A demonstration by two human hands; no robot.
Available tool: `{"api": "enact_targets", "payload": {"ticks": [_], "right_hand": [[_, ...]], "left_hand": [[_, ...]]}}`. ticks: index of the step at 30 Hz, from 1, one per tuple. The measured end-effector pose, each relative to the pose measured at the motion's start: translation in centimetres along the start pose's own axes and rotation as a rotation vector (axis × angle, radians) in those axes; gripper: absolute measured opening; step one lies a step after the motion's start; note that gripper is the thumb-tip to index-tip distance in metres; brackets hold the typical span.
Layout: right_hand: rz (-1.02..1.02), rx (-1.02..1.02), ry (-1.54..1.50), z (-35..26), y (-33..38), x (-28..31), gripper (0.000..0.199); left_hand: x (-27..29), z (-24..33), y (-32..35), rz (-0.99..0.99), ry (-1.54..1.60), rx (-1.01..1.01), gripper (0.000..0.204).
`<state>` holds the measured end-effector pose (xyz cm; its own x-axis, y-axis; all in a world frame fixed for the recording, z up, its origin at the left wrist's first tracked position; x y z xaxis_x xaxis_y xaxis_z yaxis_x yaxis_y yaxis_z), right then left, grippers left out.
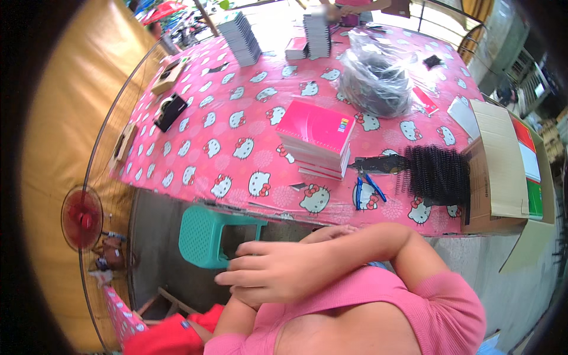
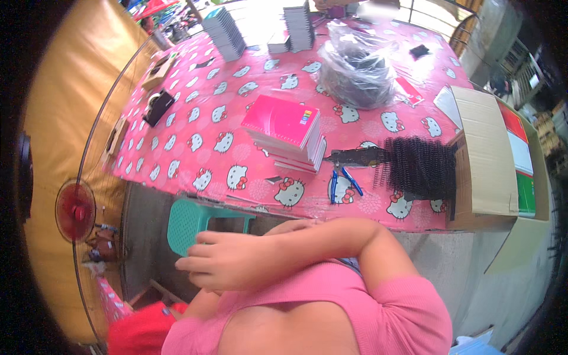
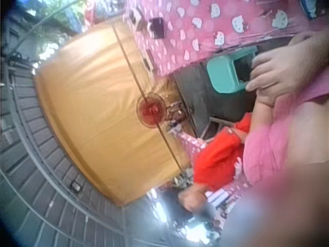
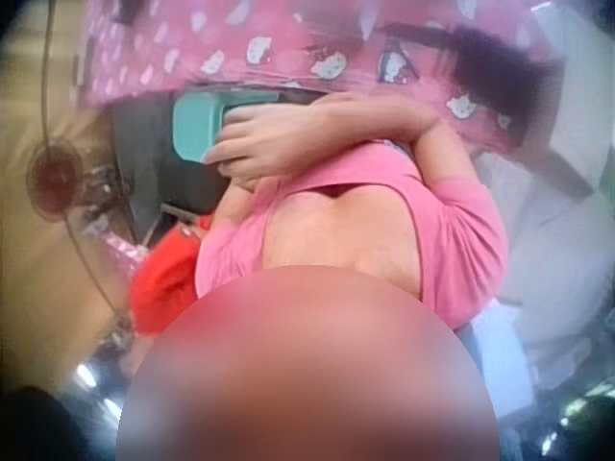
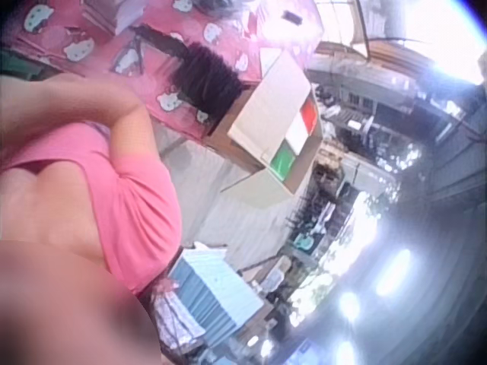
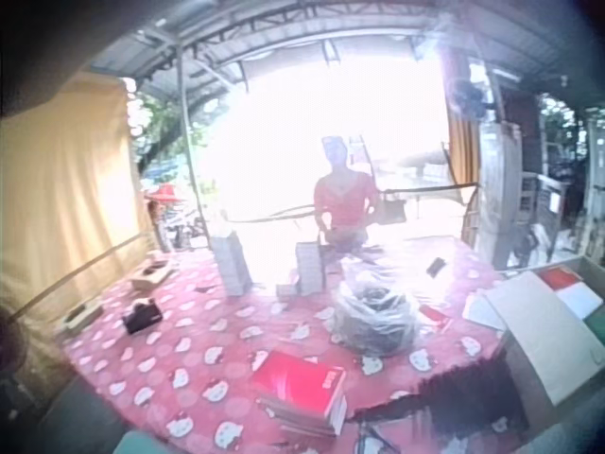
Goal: The person repeatedly picks up stacks of purple spiral-bound notebooks from a table, carries them to a cardboard box, and places them inside. She also handles pink notebooks, removes plastic wrapping, and uses a stapler to attach a label to a notebook before placing it in the box.
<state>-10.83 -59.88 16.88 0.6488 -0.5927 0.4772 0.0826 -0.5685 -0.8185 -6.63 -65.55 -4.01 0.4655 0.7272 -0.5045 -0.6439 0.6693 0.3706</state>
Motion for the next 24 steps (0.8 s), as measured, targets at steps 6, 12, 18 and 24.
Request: {"api": "enact_targets", "payload": {"ticks": [6, 12, 18, 24], "right_hand": [[0.718, -0.831, 0.519, 0.6, 11.7, 15.5, 0.036], [1.311, -1.204, 0.023, 7.0, 25.6, 15.9, 0.050], [1.487, -1.172, -0.518, 10.9, 23.2, 14.8, 0.061], [1.396, -1.413, -0.479, 11.7, 21.4, 15.4, 0.059]], "left_hand": [[7.8, 11.6, 3.1, 0.163, -0.305, -0.238, 0.030], [17.0, 18.7, -0.3, 0.390, -0.351, -0.415, 0.040], [17.6, 17.0, -6.1, 0.135, -0.335, -0.208, 0.064], [19.5, 17.3, -9.3, -0.232, -0.363, -0.243, 0.087]]}}
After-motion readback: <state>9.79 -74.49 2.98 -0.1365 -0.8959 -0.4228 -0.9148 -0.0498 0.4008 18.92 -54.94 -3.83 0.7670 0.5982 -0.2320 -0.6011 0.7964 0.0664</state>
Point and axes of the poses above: each hand's wrist, its own y-axis away from the middle knuckle, its own x-axis out of the back of the hand, z = x × y, the point moved 8 cm from there along -y, towards the middle knuckle, and after that the axes turned 13 degrees about -y, right-handed, at the moved point
